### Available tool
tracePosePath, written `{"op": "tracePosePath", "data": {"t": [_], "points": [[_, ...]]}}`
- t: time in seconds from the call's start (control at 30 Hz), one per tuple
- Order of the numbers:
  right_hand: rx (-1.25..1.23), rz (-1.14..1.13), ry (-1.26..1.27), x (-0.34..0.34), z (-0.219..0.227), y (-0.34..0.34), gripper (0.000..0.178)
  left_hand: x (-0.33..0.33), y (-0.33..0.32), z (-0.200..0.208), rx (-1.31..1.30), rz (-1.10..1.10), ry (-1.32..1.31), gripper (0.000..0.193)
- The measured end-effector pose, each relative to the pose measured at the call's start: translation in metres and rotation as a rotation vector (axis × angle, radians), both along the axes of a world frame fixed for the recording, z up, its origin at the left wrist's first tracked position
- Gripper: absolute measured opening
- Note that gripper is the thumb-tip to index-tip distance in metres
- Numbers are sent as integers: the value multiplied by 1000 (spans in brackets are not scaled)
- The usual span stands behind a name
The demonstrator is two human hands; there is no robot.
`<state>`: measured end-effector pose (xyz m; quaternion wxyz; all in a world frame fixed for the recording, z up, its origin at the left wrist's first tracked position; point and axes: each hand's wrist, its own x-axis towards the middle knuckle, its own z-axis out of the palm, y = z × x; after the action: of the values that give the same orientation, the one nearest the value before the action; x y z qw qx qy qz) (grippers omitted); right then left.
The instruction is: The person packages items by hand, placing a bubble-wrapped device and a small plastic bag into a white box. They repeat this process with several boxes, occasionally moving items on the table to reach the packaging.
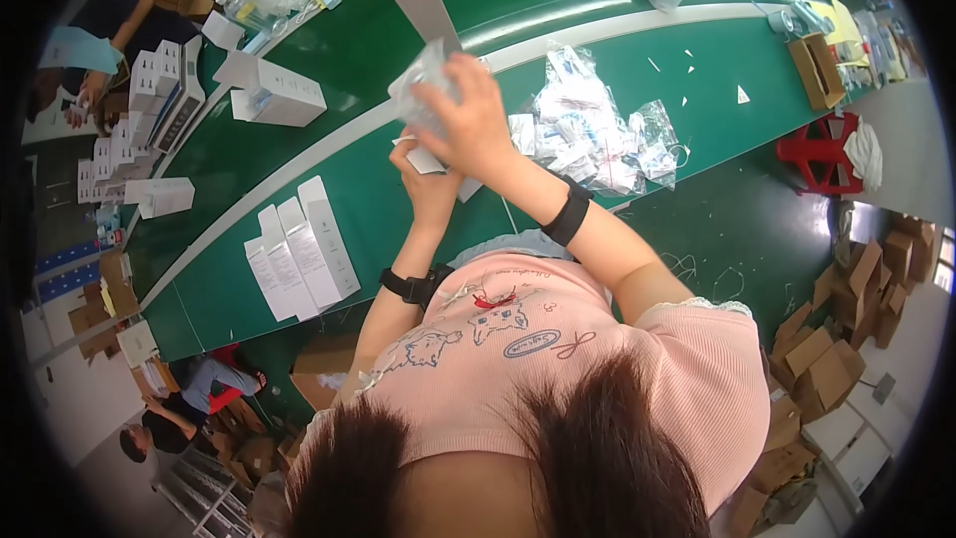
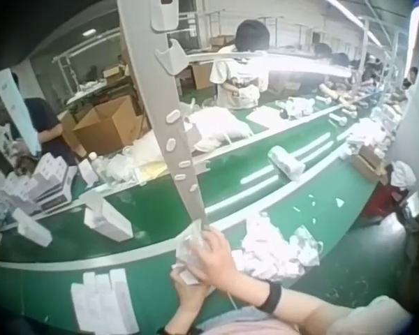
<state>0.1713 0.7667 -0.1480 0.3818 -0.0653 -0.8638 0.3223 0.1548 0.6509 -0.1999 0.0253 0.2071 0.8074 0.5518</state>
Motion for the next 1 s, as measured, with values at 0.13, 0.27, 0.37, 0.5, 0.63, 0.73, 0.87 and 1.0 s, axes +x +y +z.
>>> {"op": "tracePosePath", "data": {"t": [0.13,0.27,0.37,0.5,0.63,0.73,0.87,1.0], "points": [[-20,248,-59,30,-10,6,39,-9,-14,1,9,41,-32,77],[-212,-16,-95,44,-33,62,36,-12,-24,24,126,34,122,77],[-35,-311,-304,41,-78,118,40,-19,-26,38,263,76,218,76],[185,-534,-759,35,-131,144,43,-27,-37,9,8,-18,394,72],[132,-411,-904,28,-135,145,37,-25,-50,1,-149,-34,243,72],[-69,-287,-561,34,-136,159,33,-25,-39,36,-176,1,232,55],[-333,-53,-277,19,-69,123,25,-24,-40,52,-295,0,177,31],[-359,416,-94,7,-3,85,18,-28,-37,56,-307,65,158,15]]}}
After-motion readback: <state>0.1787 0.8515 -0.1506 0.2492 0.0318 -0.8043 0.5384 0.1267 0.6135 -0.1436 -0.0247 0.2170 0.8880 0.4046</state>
